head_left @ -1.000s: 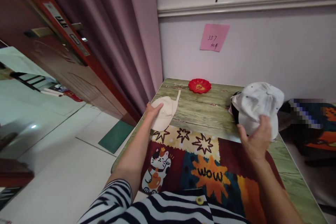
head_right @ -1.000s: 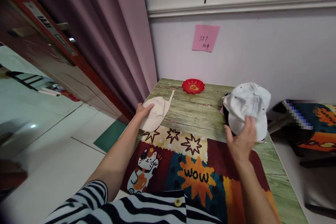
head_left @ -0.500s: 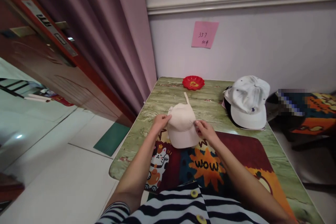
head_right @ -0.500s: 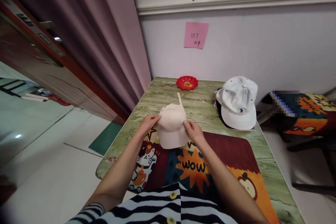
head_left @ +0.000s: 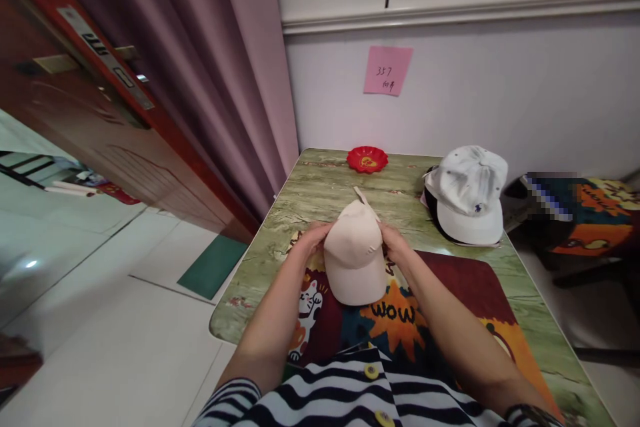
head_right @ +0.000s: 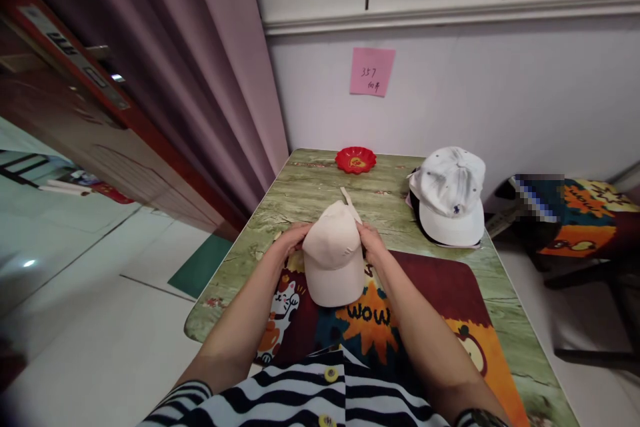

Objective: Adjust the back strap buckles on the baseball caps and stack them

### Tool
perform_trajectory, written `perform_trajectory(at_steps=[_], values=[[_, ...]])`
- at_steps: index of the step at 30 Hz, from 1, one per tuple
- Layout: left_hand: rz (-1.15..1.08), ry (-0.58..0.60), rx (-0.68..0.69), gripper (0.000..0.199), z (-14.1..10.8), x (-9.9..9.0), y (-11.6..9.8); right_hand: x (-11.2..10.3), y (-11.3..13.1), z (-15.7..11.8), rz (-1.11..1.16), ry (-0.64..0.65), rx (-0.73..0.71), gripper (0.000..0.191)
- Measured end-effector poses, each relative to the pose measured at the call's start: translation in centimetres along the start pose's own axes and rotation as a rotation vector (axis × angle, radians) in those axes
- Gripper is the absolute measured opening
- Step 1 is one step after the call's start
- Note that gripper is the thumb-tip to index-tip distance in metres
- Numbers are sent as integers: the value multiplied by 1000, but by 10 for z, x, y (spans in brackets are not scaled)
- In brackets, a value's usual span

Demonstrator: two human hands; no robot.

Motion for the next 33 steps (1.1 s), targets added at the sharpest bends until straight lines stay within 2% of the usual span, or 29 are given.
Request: perform_trajectory(at_steps=[4,7,9,11,15,18,21,24,27,33], values=[[-28,134,65,51,-18,3,-1,-6,13,-15,197,-2,-71,44],[-93,244,95,59,-21,8,-11,-6,36,-23,364,1,-173,48],[-188,322,91,58,-20,12,-23,-6,56,-28,411,-15,-288,48],[-291,337,129,51,-21,15,-41,-9,78,-35,356,-36,-409,46],[-372,259,347,38,-38,14,-87,-29,112,-52,119,-5,-531,47],[-292,232,449,35,-59,16,-104,-48,121,-66,23,15,-514,49],[-159,193,448,34,-73,21,-97,-56,117,-81,-130,84,-401,45],[-52,193,427,32,-77,26,-81,-51,109,-97,-300,260,-244,41],[27,223,460,29,-78,30,-75,-41,108,-107,-358,385,-179,42],[17,249,491,35,-89,40,-87,-23,120,-107,-437,413,-223,42]])
Point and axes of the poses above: each hand's wrist, its own z-axis towards the middle knuckle, its own x-axis out of the palm, y = z × x, the point moved 2 cm from there along z, towards the middle knuckle, and after that the axes turned 1 degree about x, right-handed, at the moved point
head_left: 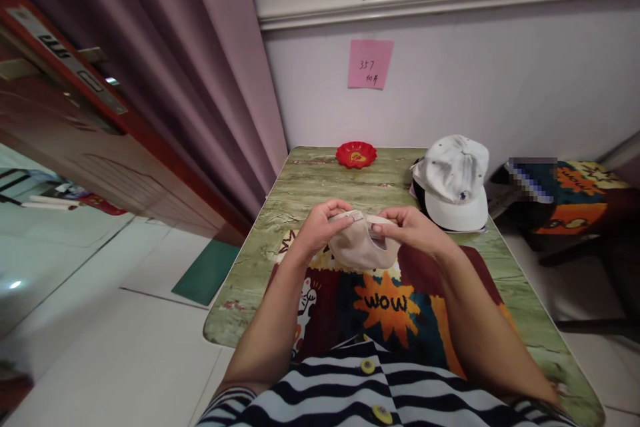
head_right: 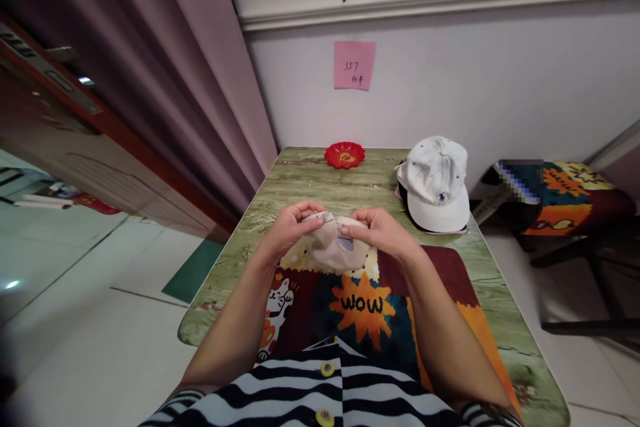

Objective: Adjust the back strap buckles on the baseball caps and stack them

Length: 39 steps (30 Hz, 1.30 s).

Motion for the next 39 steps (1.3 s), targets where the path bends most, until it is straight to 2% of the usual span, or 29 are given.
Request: perform_trajectory(at_steps=[3,7,11,14,17,21,23,25,29,31,35,39], values=[[-13,-26,58,39,-2,4,-6,0,10,1,103,-91,-57,43],[-2,-65,136,29,-1,8,-9,0,21,-2,156,-182,-117,44],[26,-83,198,28,4,15,-11,5,21,1,67,-203,-80,45],[100,-68,246,25,5,20,-12,13,13,7,84,-223,-41,46],[295,-98,356,20,3,21,-15,20,7,11,137,-288,-24,45],[714,-221,582,23,-3,20,-17,25,7,14,148,-327,-34,47],[856,-264,641,19,-6,21,-18,27,8,15,115,-310,-54,48],[909,-259,658,14,-9,22,-17,27,8,15,82,-289,-78,50],[812,-204,619,11,-13,25,-17,26,8,12,28,-230,-128,51],[724,-222,565,10,-13,24,-15,24,8,10,23,-227,-135,50],[426,-292,380,14,-9,16,-4,15,11,6,58,-346,-184,44],[1,-270,166,27,-4,6,15,10,19,-1,77,-437,-207,37]])
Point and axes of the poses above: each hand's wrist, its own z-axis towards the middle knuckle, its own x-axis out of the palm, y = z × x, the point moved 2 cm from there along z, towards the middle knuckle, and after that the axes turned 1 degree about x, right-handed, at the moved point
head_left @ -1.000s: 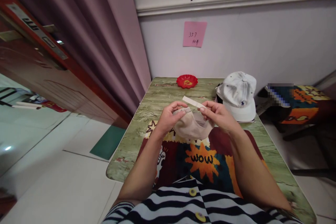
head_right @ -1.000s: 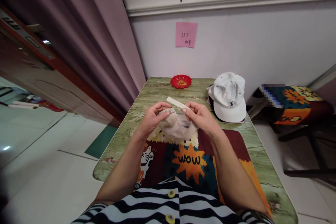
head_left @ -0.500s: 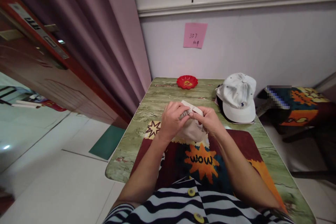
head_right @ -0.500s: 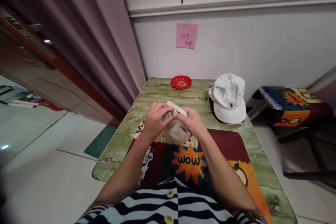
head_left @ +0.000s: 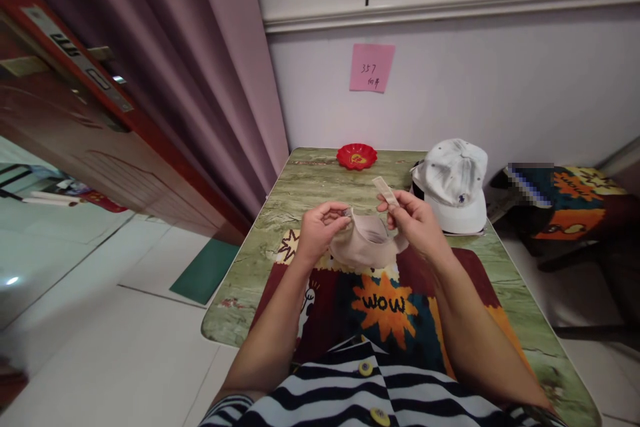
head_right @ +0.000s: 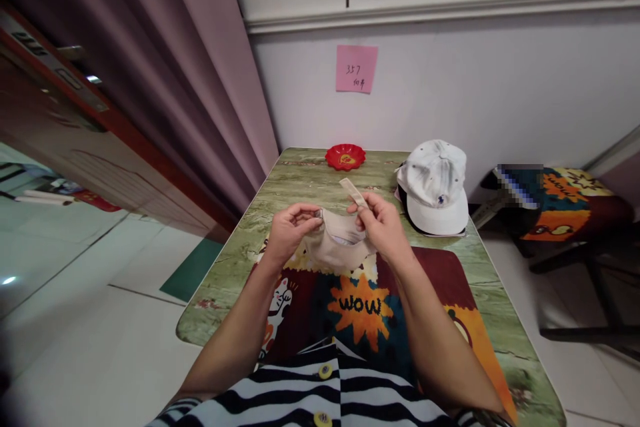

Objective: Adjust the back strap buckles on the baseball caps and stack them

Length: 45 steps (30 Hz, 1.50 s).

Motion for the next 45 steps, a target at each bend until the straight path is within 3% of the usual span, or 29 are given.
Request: perform_trajectory(at_steps=[5,15,26,34,40,45], values=[[-136,9,-89,33,0,-5,9,9,5,-8,-100,16,-46,34],[85,30,60,24,-2,1,-3,20,-17,-12,-426,-126,-10,35],[304,52,188,18,-2,1,-1,23,-24,-11,-454,-5,-23,33],[401,218,299,16,-5,2,-8,15,-18,-3,-506,207,-62,36],[484,186,351,15,-3,1,-9,14,-19,-5,-540,168,-79,33],[496,159,315,18,0,-3,-5,7,-28,-7,-376,155,-16,25]])
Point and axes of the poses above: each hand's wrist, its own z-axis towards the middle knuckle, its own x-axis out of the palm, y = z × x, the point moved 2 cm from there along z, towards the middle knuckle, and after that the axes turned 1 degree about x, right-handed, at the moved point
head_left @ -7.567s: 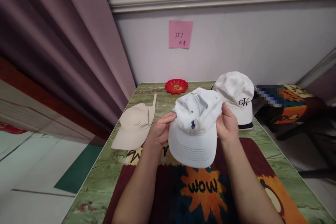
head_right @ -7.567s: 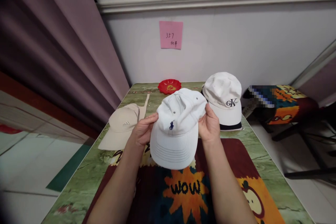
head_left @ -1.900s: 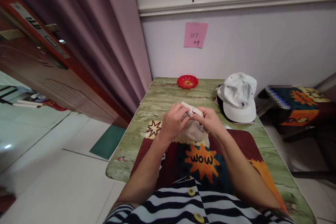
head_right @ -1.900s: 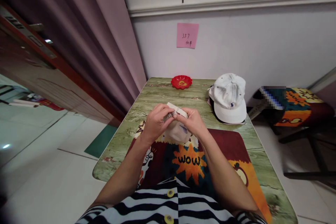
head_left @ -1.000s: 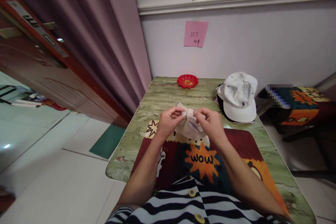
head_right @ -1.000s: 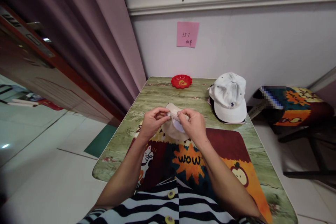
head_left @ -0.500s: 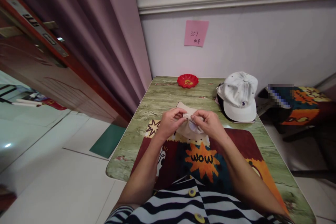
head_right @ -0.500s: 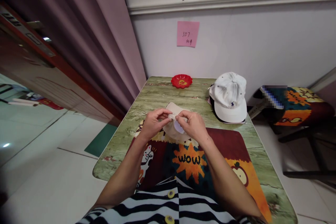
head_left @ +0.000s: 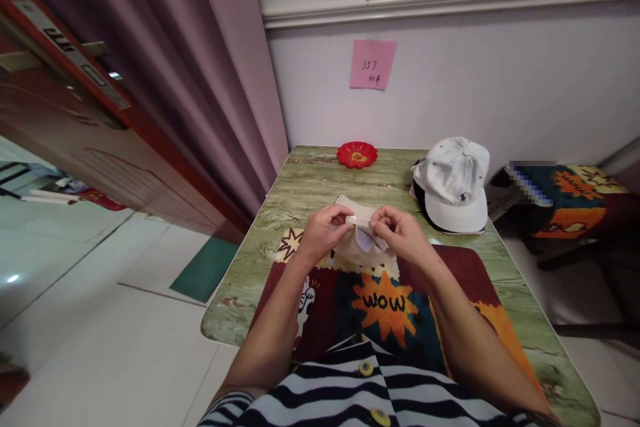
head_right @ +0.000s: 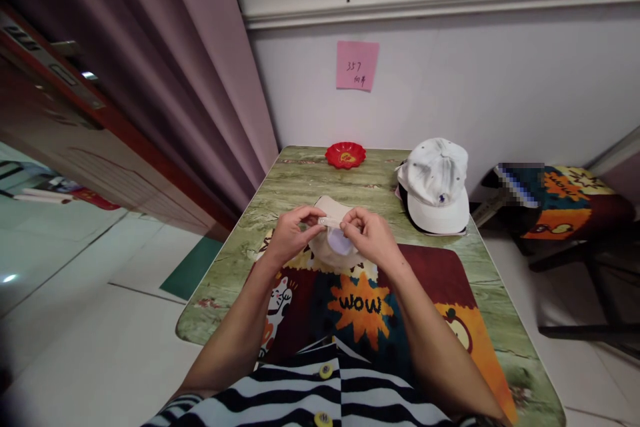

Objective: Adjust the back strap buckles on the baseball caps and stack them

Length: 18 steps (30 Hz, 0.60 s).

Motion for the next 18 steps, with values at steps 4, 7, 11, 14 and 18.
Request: perform_trajectory(at_steps=[4,7,11,14,18], values=[[12,48,50,17,1,3,-6,2,-3,2,44,0,-4,26],[38,83,92,16,1,4,-10,5,-2,4,60,12,-10,27],[48,99,103,16,1,4,-9,9,-4,7,124,26,-8,30],[45,114,108,15,2,6,-7,12,-11,8,197,58,5,34],[72,108,96,14,2,6,-3,3,-20,6,151,26,1,41]])
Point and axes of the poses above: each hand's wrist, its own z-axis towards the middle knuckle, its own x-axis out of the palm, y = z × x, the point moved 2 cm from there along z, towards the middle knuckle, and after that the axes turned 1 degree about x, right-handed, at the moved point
